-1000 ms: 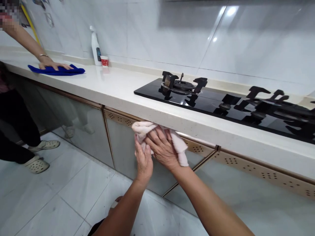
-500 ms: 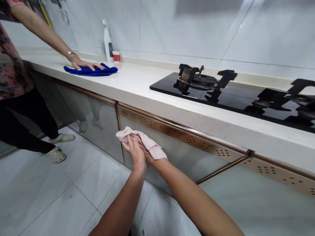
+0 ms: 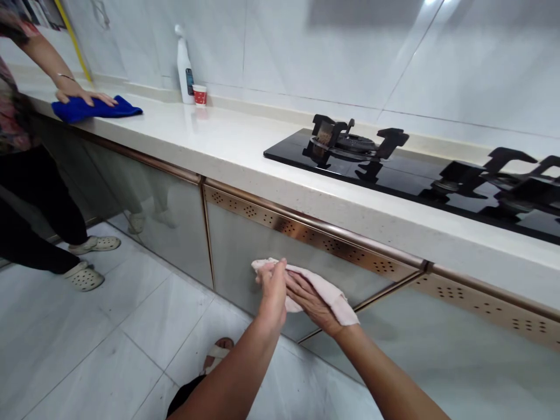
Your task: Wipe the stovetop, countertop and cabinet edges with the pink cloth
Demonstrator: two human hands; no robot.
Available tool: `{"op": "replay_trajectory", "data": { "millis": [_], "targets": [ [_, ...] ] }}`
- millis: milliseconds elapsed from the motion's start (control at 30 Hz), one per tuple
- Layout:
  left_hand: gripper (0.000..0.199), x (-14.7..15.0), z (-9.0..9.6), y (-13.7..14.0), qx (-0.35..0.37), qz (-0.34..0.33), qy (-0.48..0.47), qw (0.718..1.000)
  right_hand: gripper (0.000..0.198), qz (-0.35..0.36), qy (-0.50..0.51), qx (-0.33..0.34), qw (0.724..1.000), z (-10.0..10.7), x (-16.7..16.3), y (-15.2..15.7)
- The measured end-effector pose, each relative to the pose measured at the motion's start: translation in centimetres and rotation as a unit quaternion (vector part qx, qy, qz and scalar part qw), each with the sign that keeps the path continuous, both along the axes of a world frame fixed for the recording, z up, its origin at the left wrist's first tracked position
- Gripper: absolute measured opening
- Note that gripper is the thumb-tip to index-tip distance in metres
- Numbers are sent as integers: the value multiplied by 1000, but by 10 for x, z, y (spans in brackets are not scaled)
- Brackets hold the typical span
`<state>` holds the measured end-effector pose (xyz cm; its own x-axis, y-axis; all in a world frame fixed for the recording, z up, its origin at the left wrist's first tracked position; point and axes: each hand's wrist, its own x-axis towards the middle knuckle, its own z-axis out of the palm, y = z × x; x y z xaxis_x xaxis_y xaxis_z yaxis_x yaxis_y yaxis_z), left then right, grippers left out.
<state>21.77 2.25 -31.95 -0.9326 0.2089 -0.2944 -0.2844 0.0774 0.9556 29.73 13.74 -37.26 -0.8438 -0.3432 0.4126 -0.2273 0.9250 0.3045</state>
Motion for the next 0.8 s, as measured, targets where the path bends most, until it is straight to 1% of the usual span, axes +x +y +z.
{"op": "replay_trajectory", "data": {
  "millis": [33,67,133,200,267,333,400,433,533,567,600,700,767,800],
  "targets": [
    [46,-2,3,-2,0,16,-6,1000,64,-4,10,21,1000,3,8,9],
    [43,-5,6,-4,-8,31,1,999,68,-8,22,39,999,8,15,16],
    [42,-10,13,-8,-31,55,67,996,69,-36,48,69,996,25,25,28],
    [52,-13,19,-12,-28,47,149,987,66,-76,67,81,992,48,32,32],
    [70,-13,22,-14,-3,19,206,978,63,-106,79,81,988,67,36,32],
    [80,-10,22,-15,1,-13,232,973,62,-122,86,80,986,77,38,31],
    [77,-8,20,-16,-39,-29,276,960,61,-131,102,79,983,74,41,32],
    [73,-8,19,-17,-66,-34,316,946,59,-133,114,79,981,70,44,34],
    [61,-15,16,-19,-120,-50,458,879,50,-143,146,76,976,50,62,46],
    [59,-18,16,-20,-126,-56,490,860,49,-152,148,70,975,44,72,52],
    [60,-22,16,-20,-130,-60,511,847,47,-165,147,61,973,39,83,59],
    [63,-29,17,-22,-138,-55,536,831,40,-215,145,30,965,32,121,79],
    [65,-31,21,-23,-134,-59,553,820,34,-260,183,1,948,32,144,90],
    [66,-31,24,-24,-130,-63,561,815,33,-287,213,-17,934,33,155,96]
  ]
}}
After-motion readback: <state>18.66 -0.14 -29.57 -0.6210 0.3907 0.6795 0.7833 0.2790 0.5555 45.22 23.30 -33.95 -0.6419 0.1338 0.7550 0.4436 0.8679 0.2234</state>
